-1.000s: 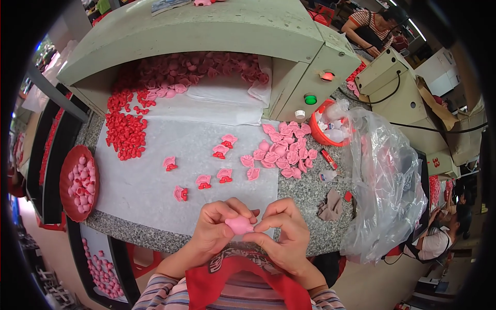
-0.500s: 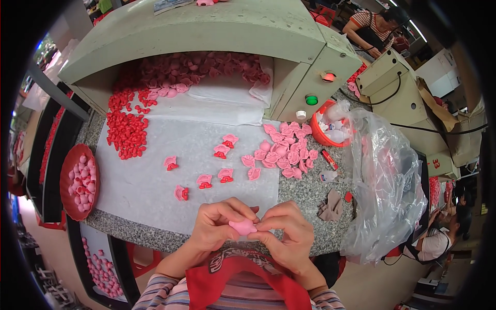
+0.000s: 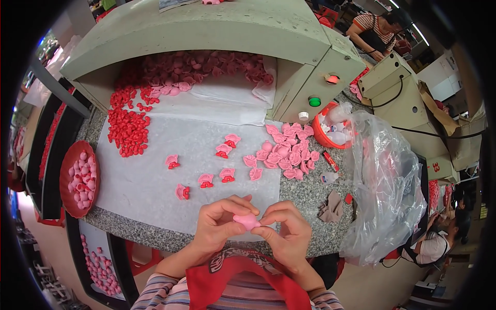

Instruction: Assembling small pink plastic toy parts using a white applicator tool.

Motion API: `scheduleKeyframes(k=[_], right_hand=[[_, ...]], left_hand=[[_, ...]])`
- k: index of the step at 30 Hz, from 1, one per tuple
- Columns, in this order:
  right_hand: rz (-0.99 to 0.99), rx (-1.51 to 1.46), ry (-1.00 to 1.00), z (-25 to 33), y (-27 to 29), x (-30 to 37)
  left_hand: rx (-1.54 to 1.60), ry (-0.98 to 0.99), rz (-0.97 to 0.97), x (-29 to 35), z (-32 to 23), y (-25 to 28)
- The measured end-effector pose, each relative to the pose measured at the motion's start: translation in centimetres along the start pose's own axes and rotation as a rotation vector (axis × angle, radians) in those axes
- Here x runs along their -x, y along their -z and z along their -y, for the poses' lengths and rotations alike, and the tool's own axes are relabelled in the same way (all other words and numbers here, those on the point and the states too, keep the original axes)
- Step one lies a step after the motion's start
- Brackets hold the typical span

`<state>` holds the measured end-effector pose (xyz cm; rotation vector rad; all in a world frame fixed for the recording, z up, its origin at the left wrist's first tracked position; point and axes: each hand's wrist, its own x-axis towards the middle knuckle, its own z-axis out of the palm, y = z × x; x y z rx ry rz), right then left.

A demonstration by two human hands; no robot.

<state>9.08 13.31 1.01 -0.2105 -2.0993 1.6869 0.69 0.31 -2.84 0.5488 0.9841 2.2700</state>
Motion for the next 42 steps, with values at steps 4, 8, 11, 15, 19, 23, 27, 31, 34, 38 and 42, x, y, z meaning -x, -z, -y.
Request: scheduleKeyframes(k=[4, 8, 11, 15, 19, 23, 27, 31, 34, 38, 42], right_hand=[[0.039, -0.373, -0.225, -1.7, -0.2, 0.0], [0.16, -1.017, -0.583, -4.3, 0.2, 0.6], [0.185, -1.149, -0.696, -4.4, -0.1, 0.5], [0.218, -1.264, -0.732, -5.4, -0.4, 0.8], [0.295, -1.39, -0.666, -5.5, -0.5, 0.6], [0.242, -1.342, -0.661, -5.2, -0.7, 0.7], [0.224, -1.334, -0.636, -5.2, -1.1, 1.0], [0.228, -1.382, -0.601, -5.2, -1.6, 1.1], [0.175, -1.357, -0.635, -5.1, -1.8, 1.1], [0.16, -1.351, -0.582, -5.8, -1.8, 1.5], [0.146, -1.314, -0.564, -6.0, -1.8, 1.4]], left_hand=[[-0.116, -0.005, -0.011, 0.2, -0.5, -0.3], [-0.339, 0.019, -0.022, -0.4, -1.7, -1.8], [-0.431, -0.022, -0.031, 0.1, -1.3, -1.6], [-0.644, -0.108, -0.023, 0.1, -1.3, -2.1], [-0.663, -0.209, -0.083, 0.1, -1.2, -2.3], [-0.693, -0.251, -0.04, -0.1, -1.2, -2.5], [-0.669, -0.223, -0.051, 0.0, -1.0, -2.5], [-0.607, -0.287, -0.027, -0.1, -0.5, -2.3], [-0.605, -0.329, -0.007, -0.2, -0.4, -2.3], [-0.633, -0.363, -0.003, -0.3, -0.2, -2.2], [-0.626, -0.341, -0.008, -0.3, 0.0, -2.1]])
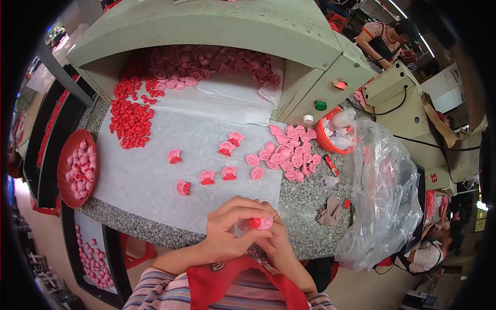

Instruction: Assembling small pink plastic toy parts using a white applicator tool.

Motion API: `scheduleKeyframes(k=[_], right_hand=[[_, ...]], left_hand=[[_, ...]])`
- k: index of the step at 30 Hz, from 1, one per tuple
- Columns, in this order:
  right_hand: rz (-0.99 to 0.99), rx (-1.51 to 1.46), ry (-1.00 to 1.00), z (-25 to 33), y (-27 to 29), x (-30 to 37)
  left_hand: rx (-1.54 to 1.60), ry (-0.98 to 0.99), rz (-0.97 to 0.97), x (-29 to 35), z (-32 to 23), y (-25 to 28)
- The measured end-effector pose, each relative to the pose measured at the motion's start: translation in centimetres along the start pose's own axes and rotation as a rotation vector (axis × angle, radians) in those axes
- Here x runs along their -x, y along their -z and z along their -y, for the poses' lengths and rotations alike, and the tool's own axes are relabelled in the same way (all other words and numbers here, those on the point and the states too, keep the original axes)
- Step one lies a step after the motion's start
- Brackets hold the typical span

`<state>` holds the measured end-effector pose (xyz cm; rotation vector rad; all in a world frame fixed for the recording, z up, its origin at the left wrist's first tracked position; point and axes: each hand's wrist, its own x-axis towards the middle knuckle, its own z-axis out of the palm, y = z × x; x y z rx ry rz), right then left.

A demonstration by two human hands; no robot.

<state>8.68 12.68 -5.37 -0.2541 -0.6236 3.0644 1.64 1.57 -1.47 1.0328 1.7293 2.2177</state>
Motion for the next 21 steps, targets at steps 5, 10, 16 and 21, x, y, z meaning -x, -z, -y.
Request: scheduleKeyframes(k=[5, 10, 16, 21], right_hand=[[0.043, 0.005, 0.015, 0.1, 0.2, -0.3], [0.063, 0.0, 0.03, 0.0, 0.0, -0.4], [0.082, 0.0, 0.047, -0.4, 1.0, -0.3], [0.095, -0.061, 0.004, -0.4, 0.8, -0.4]], left_hand=[[0.027, -0.011, -0.009, -0.2, 0.0, -0.1], [0.022, -0.003, -0.004, -0.1, -0.1, -0.2], [-0.024, -0.044, -0.01, 0.1, -0.1, -0.3], [-0.091, -0.128, -0.013, 0.2, 0.1, -0.6]])
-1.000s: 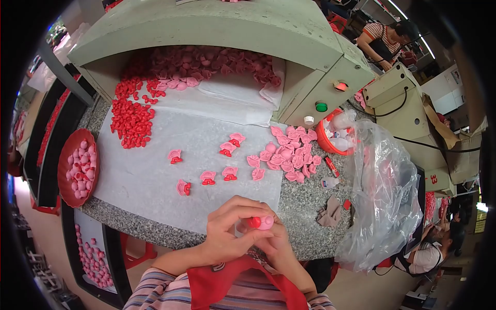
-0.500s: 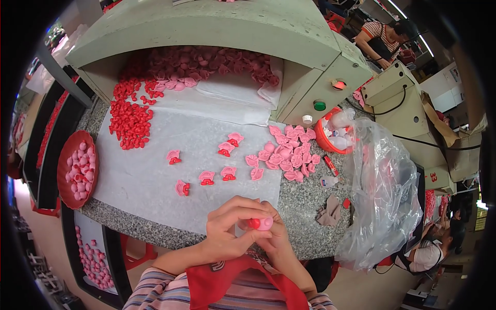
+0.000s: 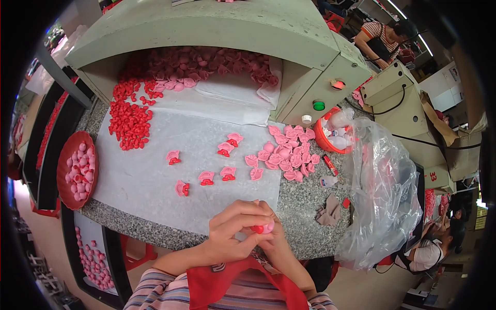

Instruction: Assembling small pink plastic toy parts using a white applicator tool.

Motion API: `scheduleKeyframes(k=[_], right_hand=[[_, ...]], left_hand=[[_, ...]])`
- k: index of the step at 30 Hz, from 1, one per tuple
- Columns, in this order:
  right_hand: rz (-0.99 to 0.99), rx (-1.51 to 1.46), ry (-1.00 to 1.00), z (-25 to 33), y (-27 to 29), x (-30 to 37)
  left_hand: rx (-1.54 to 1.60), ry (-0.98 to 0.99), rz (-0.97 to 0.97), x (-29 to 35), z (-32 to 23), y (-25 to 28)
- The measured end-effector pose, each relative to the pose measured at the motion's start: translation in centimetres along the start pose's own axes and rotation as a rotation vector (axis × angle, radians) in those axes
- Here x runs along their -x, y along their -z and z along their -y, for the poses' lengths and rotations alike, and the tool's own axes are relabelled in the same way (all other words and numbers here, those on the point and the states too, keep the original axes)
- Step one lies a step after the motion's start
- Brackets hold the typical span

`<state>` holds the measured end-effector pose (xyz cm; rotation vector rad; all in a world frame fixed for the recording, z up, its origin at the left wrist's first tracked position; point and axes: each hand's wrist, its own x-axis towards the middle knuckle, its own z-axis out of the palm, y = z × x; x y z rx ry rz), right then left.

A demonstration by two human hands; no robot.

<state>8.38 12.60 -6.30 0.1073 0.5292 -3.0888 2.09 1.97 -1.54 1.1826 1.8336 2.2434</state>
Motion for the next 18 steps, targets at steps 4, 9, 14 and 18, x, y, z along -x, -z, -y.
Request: scheduleKeyframes(k=[4, 9, 14, 18], right_hand=[[-0.028, -0.016, -0.006, 0.0, 0.1, 0.0], [0.022, -0.041, -0.017, 0.0, 0.2, 0.0], [-0.084, 0.361, 0.136, 0.8, 0.4, 0.3], [-0.051, 0.906, 0.471, 1.9, -2.3, 0.1]], left_hand=[[-0.028, -0.009, -0.003, 0.1, 0.1, -0.1], [-0.028, 0.035, -0.003, 0.2, -0.1, -0.1], [0.167, 0.213, 0.005, 0.2, 0.6, 0.9], [0.365, 0.422, -0.027, 0.3, 0.5, 1.2]])
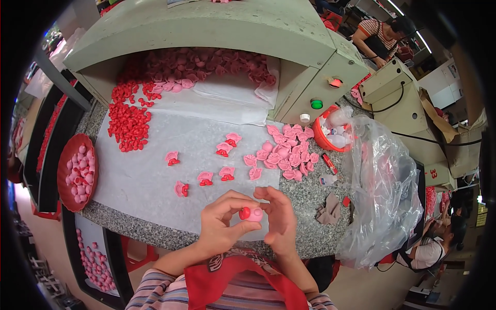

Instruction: Assembling small pink plastic toy parts using a white applicator tool.

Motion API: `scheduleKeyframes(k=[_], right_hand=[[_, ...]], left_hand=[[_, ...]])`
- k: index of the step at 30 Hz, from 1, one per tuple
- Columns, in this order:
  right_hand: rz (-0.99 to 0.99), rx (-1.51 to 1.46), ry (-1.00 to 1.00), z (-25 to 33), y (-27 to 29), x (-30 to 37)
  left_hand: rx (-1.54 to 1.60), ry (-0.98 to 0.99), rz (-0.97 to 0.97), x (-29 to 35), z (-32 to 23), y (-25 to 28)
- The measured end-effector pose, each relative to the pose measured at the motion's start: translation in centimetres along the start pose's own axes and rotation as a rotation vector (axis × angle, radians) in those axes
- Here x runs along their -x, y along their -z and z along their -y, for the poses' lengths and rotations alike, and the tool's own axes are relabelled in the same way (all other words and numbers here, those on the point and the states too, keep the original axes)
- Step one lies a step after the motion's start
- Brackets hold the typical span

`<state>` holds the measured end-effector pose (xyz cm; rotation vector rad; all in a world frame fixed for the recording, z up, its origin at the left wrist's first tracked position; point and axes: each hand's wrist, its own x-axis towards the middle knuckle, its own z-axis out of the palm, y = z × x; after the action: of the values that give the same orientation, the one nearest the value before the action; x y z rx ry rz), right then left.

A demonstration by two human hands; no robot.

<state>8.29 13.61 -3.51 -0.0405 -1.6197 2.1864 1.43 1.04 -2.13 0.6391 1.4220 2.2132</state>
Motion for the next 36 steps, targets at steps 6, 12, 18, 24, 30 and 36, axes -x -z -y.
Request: scheduleKeyframes(k=[6, 12, 18, 24, 30, 36], right_hand=[[0.182, 0.303, 0.021, 1.2, -1.3, -0.9], [0.13, 0.383, 0.161, 1.3, -1.9, -1.4], [0.149, 0.401, 0.246, 1.0, -1.8, -1.4], [0.144, 0.339, 0.24, 0.2, -1.4, -1.0], [0.076, 0.283, 0.157, 0.1, -0.8, -0.1], [-0.495, 1.446, 0.051, 0.9, 8.2, 2.1]], left_hand=[[-0.172, -0.106, 0.044, 0.3, 0.3, -0.6], [-0.26, -0.199, -0.005, 0.6, 0.0, -0.6], [-0.339, -0.232, -0.002, 0.6, -0.4, -0.7], [-0.444, -0.28, 0.001, 0.6, -0.9, -1.2], [-0.593, -0.392, -0.031, 0.5, -0.3, -1.5], [-0.662, -0.462, -0.056, 0.1, 0.0, -1.1]])
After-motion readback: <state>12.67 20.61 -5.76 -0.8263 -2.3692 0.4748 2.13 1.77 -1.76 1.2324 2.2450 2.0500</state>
